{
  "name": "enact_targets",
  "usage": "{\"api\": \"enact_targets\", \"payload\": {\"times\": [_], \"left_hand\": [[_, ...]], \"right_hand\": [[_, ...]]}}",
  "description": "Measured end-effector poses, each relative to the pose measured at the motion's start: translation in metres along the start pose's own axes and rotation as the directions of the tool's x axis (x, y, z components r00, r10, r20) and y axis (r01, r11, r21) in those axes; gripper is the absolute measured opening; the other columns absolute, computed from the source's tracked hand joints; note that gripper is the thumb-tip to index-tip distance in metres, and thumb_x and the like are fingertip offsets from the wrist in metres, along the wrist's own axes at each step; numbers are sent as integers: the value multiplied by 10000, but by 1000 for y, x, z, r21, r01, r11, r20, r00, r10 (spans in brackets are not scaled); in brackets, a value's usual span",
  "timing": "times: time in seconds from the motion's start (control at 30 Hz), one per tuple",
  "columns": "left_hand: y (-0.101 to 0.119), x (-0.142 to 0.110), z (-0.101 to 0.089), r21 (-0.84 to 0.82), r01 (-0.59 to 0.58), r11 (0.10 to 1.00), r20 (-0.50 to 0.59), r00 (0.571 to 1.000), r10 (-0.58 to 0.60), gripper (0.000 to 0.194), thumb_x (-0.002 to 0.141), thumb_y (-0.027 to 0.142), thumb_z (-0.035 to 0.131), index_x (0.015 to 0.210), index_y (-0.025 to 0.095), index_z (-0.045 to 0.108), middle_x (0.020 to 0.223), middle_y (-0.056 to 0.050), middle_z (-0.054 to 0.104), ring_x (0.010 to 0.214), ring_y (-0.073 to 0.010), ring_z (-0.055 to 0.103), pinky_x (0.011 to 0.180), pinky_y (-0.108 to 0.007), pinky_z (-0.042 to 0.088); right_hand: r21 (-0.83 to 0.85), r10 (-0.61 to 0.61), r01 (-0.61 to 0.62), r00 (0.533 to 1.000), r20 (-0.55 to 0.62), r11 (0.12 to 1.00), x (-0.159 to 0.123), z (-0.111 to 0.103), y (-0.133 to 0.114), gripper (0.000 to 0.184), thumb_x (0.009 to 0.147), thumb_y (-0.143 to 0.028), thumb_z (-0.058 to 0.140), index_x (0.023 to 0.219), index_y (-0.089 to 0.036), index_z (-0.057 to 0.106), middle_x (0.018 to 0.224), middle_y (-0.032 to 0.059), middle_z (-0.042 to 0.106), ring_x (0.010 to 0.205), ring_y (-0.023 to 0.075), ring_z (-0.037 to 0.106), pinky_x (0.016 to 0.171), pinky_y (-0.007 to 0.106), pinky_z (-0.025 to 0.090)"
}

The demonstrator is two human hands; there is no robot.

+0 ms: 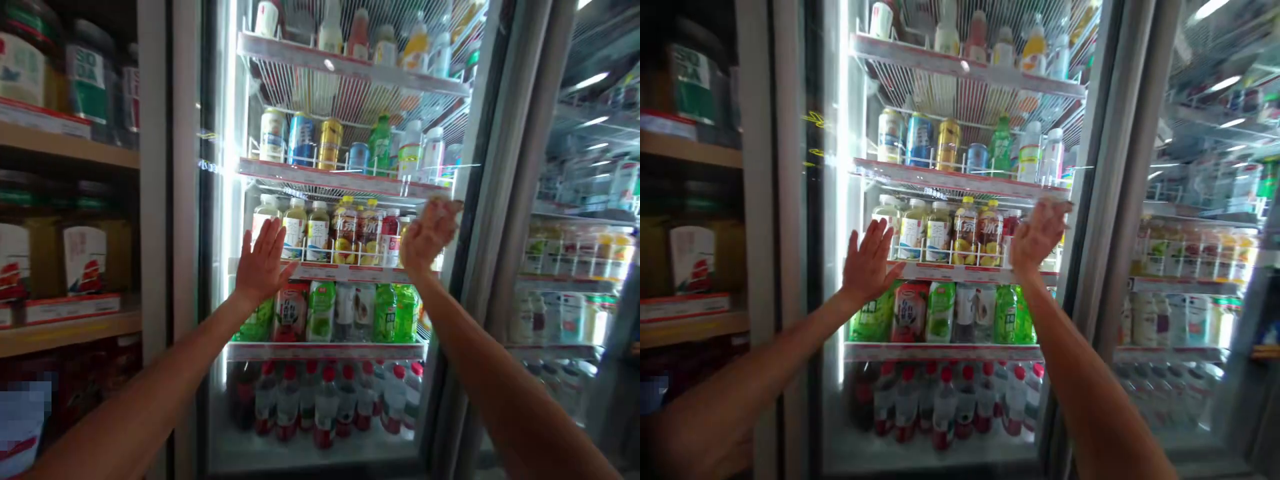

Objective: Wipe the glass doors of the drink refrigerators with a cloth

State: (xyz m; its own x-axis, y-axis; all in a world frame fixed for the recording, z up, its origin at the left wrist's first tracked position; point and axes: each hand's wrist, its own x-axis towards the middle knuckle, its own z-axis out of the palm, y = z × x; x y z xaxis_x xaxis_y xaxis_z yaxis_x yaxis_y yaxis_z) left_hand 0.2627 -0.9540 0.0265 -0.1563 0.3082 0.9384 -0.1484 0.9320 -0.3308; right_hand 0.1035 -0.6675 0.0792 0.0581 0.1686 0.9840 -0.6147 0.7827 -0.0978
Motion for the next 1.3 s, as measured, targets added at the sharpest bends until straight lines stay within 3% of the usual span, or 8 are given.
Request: {"api": "enact_targets", "payload": {"times": [0.2,0.33,0.47,0.6,0.77,0.93,1.03,1.3], "left_hand": [[-2,0,-1,23,-20,1000,21,1000,19,744,849,440,437,1430,177,54,1470,-124,200,1368,-241,162,1114,-460,80],[0,0,-2,43,-18,999,15,1000,18,740,852,434,425,1430,172,44,1468,-126,205,1368,-239,163,1114,-461,89],[1,0,-2,35,-2,999,12,1000,2,739,848,437,423,1430,177,49,1469,-122,202,1366,-241,168,1114,-468,87],[0,-1,-1,0,11,1000,20,1000,-11,726,846,439,430,1429,190,76,1468,-116,211,1363,-243,178,1115,-471,86],[1,0,-3,-11,-4,1000,3,1000,4,719,852,434,427,1429,191,74,1465,-125,217,1364,-247,174,1111,-480,98],[2,0,-3,-15,1,1000,3,1000,-1,722,849,427,435,1429,190,76,1460,-127,232,1359,-249,191,1112,-478,101],[1,0,-2,-6,3,1000,5,1000,-3,732,844,424,441,1430,196,66,1464,-120,222,1359,-247,194,1113,-477,101],[-1,-1,-3,0,-11,1000,-1,1000,11,729,848,430,437,1430,207,57,1463,-116,228,1361,-245,188,1108,-479,115]], "right_hand": [[218,-469,423,848,245,879,-23,-7,-66,485,856,-304,374,1339,-329,351,1477,-27,238,1387,194,92,1116,471,125],[81,-1,-5,998,69,997,3,-16,25,484,857,-316,335,1331,-238,392,1451,84,290,1355,256,200,1074,551,148],[65,304,-300,951,-58,952,36,-4,42,531,820,-286,340,1333,-158,393,1440,149,280,1343,322,197,1035,623,152],[151,-101,76,981,167,986,25,3,-53,556,836,-258,333,1388,-214,287,1495,50,172,1388,261,53,1093,561,112],[303,-579,498,752,315,812,-7,-8,-103,549,859,-257,346,1395,-318,241,1487,-53,204,1394,180,33,1138,444,110],[68,-133,126,986,102,990,22,-10,-3,528,859,-241,301,1387,-245,279,1470,47,248,1374,242,150,1073,547,185],[46,100,-98,995,-30,994,44,-3,17,572,832,-245,321,1397,-187,254,1455,107,266,1360,288,179,1029,601,212],[204,-396,355,890,224,913,13,5,-111,555,849,-246,332,1398,-266,251,1480,-3,234,1391,205,67,1128,451,129]]}}
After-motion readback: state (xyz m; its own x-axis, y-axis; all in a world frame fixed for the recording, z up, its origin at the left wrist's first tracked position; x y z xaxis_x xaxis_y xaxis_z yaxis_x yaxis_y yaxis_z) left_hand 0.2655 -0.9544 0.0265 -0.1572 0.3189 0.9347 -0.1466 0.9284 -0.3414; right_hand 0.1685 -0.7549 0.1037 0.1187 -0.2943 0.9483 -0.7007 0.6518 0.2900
